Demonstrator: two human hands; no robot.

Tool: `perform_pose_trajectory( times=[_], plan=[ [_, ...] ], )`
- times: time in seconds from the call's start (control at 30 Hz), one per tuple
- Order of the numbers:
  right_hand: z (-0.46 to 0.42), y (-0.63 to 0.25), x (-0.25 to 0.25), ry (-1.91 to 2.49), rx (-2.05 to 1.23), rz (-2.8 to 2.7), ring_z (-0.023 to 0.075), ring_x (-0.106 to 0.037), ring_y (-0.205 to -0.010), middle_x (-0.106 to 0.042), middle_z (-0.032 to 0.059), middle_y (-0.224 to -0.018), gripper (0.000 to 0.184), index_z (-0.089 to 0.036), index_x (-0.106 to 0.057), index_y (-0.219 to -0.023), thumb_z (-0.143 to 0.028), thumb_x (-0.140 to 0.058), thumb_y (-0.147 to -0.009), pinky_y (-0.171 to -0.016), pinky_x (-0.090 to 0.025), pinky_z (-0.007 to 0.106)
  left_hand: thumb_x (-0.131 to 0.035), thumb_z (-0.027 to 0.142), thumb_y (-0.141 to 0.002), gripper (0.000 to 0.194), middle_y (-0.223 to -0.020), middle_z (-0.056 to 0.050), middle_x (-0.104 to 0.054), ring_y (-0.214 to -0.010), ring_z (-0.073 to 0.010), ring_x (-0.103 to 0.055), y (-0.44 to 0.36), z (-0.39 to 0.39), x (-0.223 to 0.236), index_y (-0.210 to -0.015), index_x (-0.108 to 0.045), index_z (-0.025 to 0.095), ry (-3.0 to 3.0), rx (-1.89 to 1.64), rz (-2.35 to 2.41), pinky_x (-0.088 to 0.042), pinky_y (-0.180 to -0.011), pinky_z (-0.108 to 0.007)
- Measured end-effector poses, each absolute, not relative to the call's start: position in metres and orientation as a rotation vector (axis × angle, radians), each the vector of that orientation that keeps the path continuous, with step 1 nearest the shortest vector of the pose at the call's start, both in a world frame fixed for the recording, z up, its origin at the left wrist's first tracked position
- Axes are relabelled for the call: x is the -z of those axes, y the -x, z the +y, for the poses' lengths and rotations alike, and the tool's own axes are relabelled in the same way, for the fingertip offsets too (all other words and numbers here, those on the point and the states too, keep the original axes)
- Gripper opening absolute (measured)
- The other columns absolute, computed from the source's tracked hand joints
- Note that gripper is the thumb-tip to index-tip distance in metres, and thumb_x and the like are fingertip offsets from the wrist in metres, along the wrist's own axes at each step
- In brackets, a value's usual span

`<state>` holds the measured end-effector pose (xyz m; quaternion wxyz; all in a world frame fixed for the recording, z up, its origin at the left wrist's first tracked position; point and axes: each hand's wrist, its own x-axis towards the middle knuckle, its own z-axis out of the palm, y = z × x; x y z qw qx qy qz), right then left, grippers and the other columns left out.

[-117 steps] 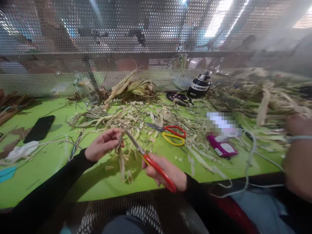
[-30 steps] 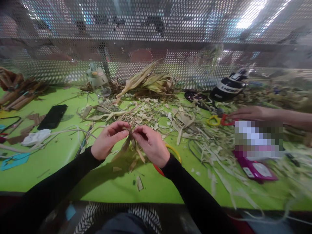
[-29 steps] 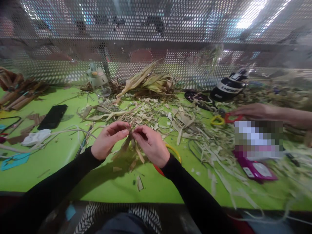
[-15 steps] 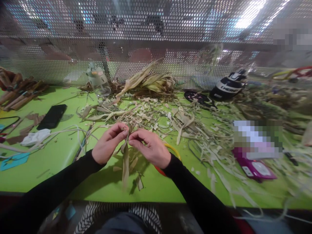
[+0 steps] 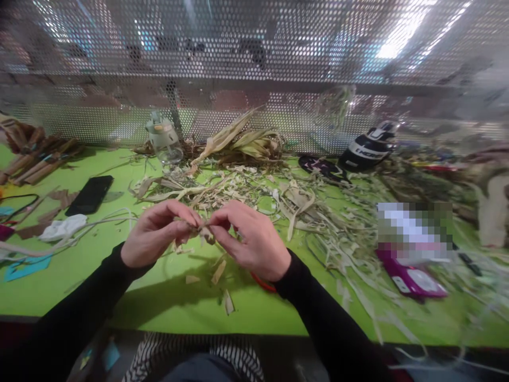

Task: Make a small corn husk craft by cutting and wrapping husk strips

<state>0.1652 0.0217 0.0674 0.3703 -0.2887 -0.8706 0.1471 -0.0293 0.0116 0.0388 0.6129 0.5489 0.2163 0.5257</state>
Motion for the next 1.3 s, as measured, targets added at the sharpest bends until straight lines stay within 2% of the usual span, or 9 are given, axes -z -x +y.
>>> perform_pose_trajectory(
  times=[0.17, 0.33, 0.67, 0.87, 0.97, 1.13, 1.2, 1.3],
  plan=[
    [0.023, -0.165, -0.063, 0.818, -0.564, -2.268, 0.0099, -0.049, -0.06, -0.056, 0.0005, -0.071, 0.007, -0.018, -0.055, -0.077, -0.014, -0.053, -0.083, -0.055, -0.041, 0.022, -0.071, 0.023, -0.073, 0.016, -0.071, -0.001, -0.064, -0.055, -0.0055, -0.056, 0.032, 0.023, -0.028, -0.081, -0.062, 0.013, -1.054, -0.953, 0.483, -0.043, -0.051, -0.016],
    [0.021, -0.166, -0.049, 0.897, -0.623, -2.254, 0.0079, -0.043, -0.054, -0.054, -0.0012, -0.067, 0.007, -0.017, -0.055, -0.074, -0.015, -0.055, -0.081, -0.05, -0.035, 0.021, -0.074, 0.02, -0.067, 0.023, -0.063, 0.002, -0.06, -0.049, -0.0046, -0.051, 0.032, 0.029, -0.026, -0.076, -0.054, 0.014, -1.082, -0.813, 0.569, -0.04, -0.046, -0.016],
    [0.012, -0.165, -0.042, 0.87, -0.138, -2.252, 0.0104, -0.047, -0.055, -0.056, -0.0003, -0.061, 0.009, -0.018, -0.062, -0.074, -0.019, -0.058, -0.081, -0.05, -0.036, 0.023, -0.076, 0.021, -0.063, 0.021, -0.062, 0.002, -0.061, -0.052, -0.0053, -0.052, 0.028, 0.023, -0.034, -0.073, -0.06, 0.012, -1.15, -0.718, 0.809, -0.041, -0.051, -0.019],
    [0.011, -0.164, -0.038, 0.797, 0.016, -2.277, 0.0127, -0.056, -0.063, -0.065, 0.0027, -0.071, 0.008, -0.019, -0.065, -0.08, -0.02, -0.057, -0.084, -0.054, -0.043, 0.025, -0.077, 0.023, -0.062, 0.024, -0.062, 0.001, -0.061, -0.053, -0.0063, -0.053, 0.026, 0.022, -0.032, -0.072, -0.059, 0.011, -1.122, -0.666, 0.796, -0.043, -0.054, -0.022],
    [0.013, -0.163, -0.036, 0.801, -0.087, -2.249, 0.0142, -0.058, -0.069, -0.066, 0.0036, -0.077, 0.007, -0.02, -0.063, -0.089, -0.021, -0.057, -0.085, -0.06, -0.046, 0.026, -0.076, 0.025, -0.063, 0.025, -0.061, 0.002, -0.057, -0.053, -0.0058, -0.05, 0.022, 0.02, -0.029, -0.07, -0.057, 0.012, -1.164, -0.717, 0.786, -0.04, -0.054, -0.021],
    [0.015, -0.164, -0.033, 0.957, -0.353, -2.17, 0.0143, -0.055, -0.069, -0.061, 0.0045, -0.082, 0.021, -0.017, -0.058, -0.106, -0.026, -0.055, -0.087, -0.058, -0.046, 0.026, -0.07, 0.027, -0.071, 0.021, -0.067, 0.003, -0.053, -0.058, -0.005, -0.045, 0.016, 0.018, -0.023, -0.075, -0.056, 0.013, -1.301, -0.98, 0.818, -0.036, -0.055, -0.019],
    [0.017, -0.165, -0.031, 0.961, -0.4, -2.151, 0.0148, -0.055, -0.069, -0.061, 0.0038, -0.081, 0.019, -0.018, -0.059, -0.105, -0.025, -0.055, -0.087, -0.06, -0.046, 0.027, -0.069, 0.028, -0.073, 0.02, -0.07, 0.001, -0.054, -0.059, -0.0056, -0.045, 0.016, 0.018, -0.021, -0.076, -0.056, 0.013, -1.35, -1.032, 0.843, -0.036, -0.055, -0.02],
    [0.02, -0.165, -0.029, 0.94, -0.425, -2.109, 0.0156, -0.056, -0.072, -0.062, 0.0027, -0.078, 0.008, -0.02, -0.061, -0.091, -0.024, -0.056, -0.086, -0.063, -0.046, 0.029, -0.068, 0.03, -0.073, 0.021, -0.07, 0.001, -0.054, -0.06, -0.0064, -0.046, 0.018, 0.02, -0.02, -0.078, -0.056, 0.013, -1.4, -1.031, 0.854, -0.036, -0.055, -0.02]
  ],
)
